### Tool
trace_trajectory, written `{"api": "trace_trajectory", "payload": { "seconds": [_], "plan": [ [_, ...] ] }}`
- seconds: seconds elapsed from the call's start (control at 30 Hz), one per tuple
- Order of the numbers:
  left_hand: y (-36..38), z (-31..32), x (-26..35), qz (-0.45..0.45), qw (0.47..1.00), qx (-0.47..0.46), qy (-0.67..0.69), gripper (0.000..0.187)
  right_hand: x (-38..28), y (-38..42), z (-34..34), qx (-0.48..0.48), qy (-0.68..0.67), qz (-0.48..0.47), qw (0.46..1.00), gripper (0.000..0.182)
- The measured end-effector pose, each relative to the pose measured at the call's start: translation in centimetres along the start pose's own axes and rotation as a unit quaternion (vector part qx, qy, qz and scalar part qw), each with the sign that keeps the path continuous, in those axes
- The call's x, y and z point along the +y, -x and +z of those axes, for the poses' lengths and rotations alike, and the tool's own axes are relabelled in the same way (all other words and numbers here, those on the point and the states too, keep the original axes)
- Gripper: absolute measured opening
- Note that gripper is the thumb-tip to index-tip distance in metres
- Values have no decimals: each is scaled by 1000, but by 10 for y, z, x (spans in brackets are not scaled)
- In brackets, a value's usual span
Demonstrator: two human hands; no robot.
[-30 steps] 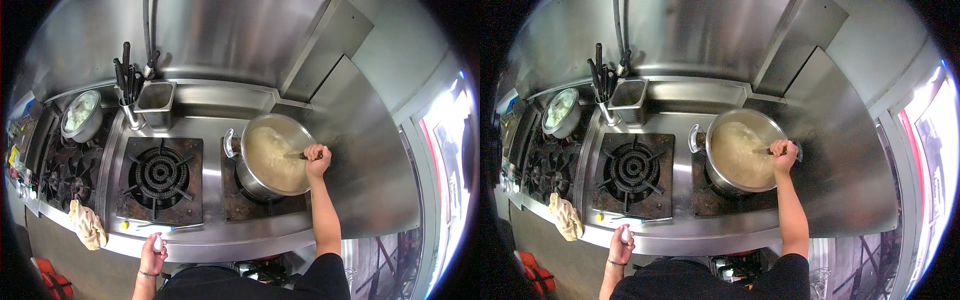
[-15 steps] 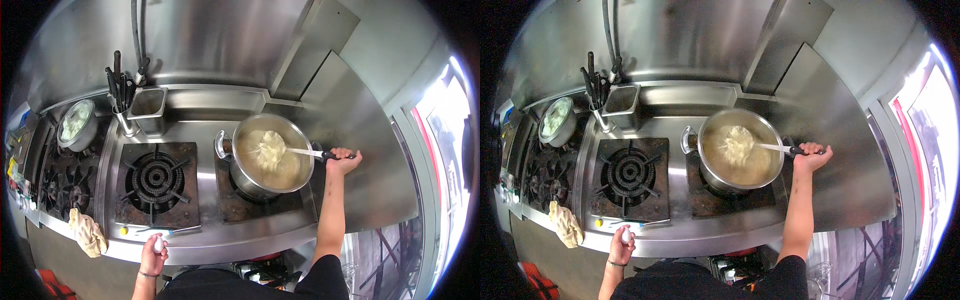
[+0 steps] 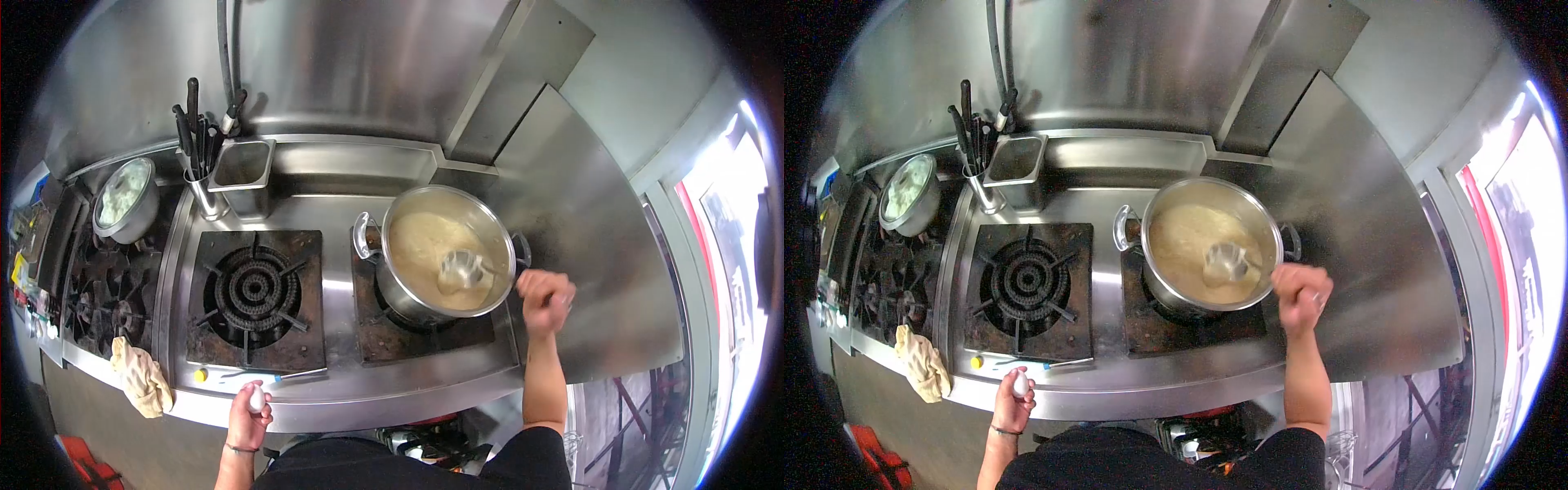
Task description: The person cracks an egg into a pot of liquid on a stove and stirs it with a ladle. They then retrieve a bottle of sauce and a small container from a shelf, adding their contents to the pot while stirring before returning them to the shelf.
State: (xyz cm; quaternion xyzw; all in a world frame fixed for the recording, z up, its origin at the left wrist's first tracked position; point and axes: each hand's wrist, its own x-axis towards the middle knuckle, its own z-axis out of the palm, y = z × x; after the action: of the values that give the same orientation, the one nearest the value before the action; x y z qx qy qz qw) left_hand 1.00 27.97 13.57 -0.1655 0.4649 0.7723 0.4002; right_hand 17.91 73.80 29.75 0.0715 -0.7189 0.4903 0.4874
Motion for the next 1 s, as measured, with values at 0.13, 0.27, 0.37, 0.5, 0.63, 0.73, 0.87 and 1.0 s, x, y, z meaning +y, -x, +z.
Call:
{"api": "trace_trajectory", "payload": {
  "seconds": [0.13, 0.27, 0.37, 0.5, 0.63, 0.73, 0.87, 1.0],
  "plan": [
    [1, -3, -1, 5, 1000, 23, 2, 32, -19, 25, 28, -261, 20, 37, 964, 34],
    [0, -3, -3, 4, 1000, 26, 5, 32, -2, 38, 51, -342, 11, 20, 940, 23],
    [-1, -2, -5, 4, 1000, 12, 12, 31, 26, 42, 63, -376, 21, -4, 926, 25],
    [-2, 0, -6, 12, 1000, 4, 11, 30, 64, 33, 68, -424, 105, -48, 898, 26],
    [2, -2, -8, 16, 1000, 8, 13, 30, 101, 17, 50, -400, 174, -34, 899, 24],
    [4, -6, -10, 19, 1000, 14, 18, 31, 115, -2, 27, -236, 248, -2, 939, 23],
    [6, -9, -12, 17, 999, 16, 24, 31, 149, -28, -26, 42, -23, 130, 990, 30],
    [3, -9, -13, 14, 1000, 10, 21, 31, 147, -34, -34, 276, -170, 222, 919, 35]
  ]
}}
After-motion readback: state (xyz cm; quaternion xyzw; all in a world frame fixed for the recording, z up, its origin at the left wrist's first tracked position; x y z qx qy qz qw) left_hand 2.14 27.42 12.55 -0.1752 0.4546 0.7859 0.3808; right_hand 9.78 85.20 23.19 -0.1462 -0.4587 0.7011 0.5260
